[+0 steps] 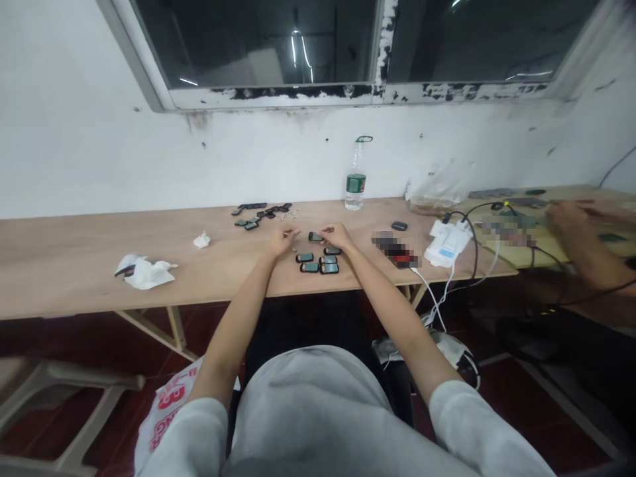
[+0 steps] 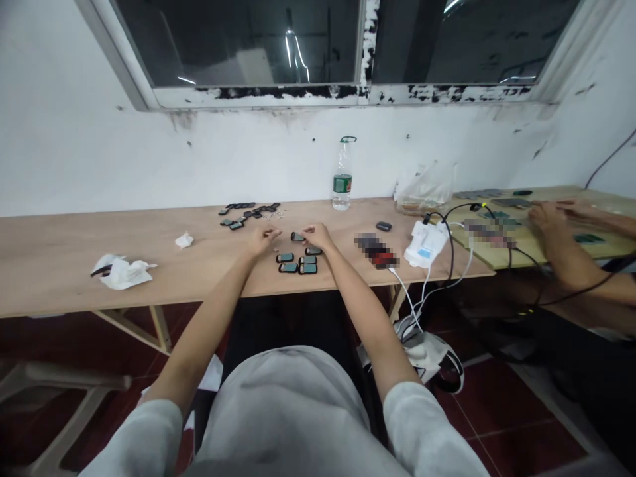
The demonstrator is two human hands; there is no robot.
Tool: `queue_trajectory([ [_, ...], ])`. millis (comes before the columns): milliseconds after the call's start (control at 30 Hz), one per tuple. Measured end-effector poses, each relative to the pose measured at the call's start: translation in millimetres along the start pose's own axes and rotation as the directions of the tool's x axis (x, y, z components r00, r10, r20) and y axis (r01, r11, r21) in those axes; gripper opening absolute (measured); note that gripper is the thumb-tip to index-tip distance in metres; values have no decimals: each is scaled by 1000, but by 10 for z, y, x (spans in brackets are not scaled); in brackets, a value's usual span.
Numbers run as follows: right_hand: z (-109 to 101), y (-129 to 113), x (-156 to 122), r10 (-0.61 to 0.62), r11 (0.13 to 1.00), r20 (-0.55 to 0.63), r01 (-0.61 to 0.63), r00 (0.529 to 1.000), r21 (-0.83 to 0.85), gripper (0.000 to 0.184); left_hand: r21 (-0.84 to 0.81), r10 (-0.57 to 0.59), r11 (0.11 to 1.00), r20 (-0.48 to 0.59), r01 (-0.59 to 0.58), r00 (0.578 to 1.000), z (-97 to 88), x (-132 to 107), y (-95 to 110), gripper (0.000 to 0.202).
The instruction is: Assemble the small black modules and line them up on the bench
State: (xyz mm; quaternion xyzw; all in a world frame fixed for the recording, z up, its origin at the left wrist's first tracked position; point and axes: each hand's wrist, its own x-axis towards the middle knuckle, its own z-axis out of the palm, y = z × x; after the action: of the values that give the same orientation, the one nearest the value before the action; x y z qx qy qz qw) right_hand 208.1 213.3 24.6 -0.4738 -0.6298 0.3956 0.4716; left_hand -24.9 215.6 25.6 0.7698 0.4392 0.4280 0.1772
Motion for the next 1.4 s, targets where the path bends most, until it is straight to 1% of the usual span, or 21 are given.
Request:
queue_trajectory([
  [67,-15,-3,8,-25,1000,-28,24,999,-10,15,6,-3,1000,61,2,998,-62,-3,-63,39],
  [133,-25,5,21,-46,999,-47,46,998,-12,15,37,-2,999,139,-3,990,-104,-6,-132,38],
  [200,-26,23,38,-49,999,-53,48,997,-4,14,76,-15,997,193,1,981,-132,-8,-193,38],
  [333,-17,59,63,-56,998,-36,56,998,14,14,89,-10,996,235,-11,972,-185,-9,-251,40],
  [467,-14,55,51,-81,996,-2,81,997,26,15,60,14,998,263,-31,965,-219,-22,-235,24],
  [567,-14,36,29,-97,994,32,95,995,45,17,45,20,998,262,-33,965,-205,-32,-226,20],
  [767,-6,21,-1,-114,993,67,111,991,48,24,43,21,999,233,-32,972,-154,-25,-263,17],
  [1000,-2,41,3,-114,993,99,109,989,54,23,35,35,998,248,-45,968,-113,-1,-242,12],
  [1167,-11,45,0,-110,993,113,103,987,59,20,23,34,999,256,-41,966,-105,-29,-173,15],
  [1233,-9,37,-7,-86,995,110,80,990,62,21,14,41,999,220,-45,975,-94,-42,-124,19],
  [1333,-4,10,-27,-50,997,91,44,995,67,23,-39,67,997,107,-63,992,-63,-53,-30,25],
  [1400,-5,-18,-46,-43,996,94,36,995,81,23,-81,84,994,65,-79,994,-39,-57,37,30],
])
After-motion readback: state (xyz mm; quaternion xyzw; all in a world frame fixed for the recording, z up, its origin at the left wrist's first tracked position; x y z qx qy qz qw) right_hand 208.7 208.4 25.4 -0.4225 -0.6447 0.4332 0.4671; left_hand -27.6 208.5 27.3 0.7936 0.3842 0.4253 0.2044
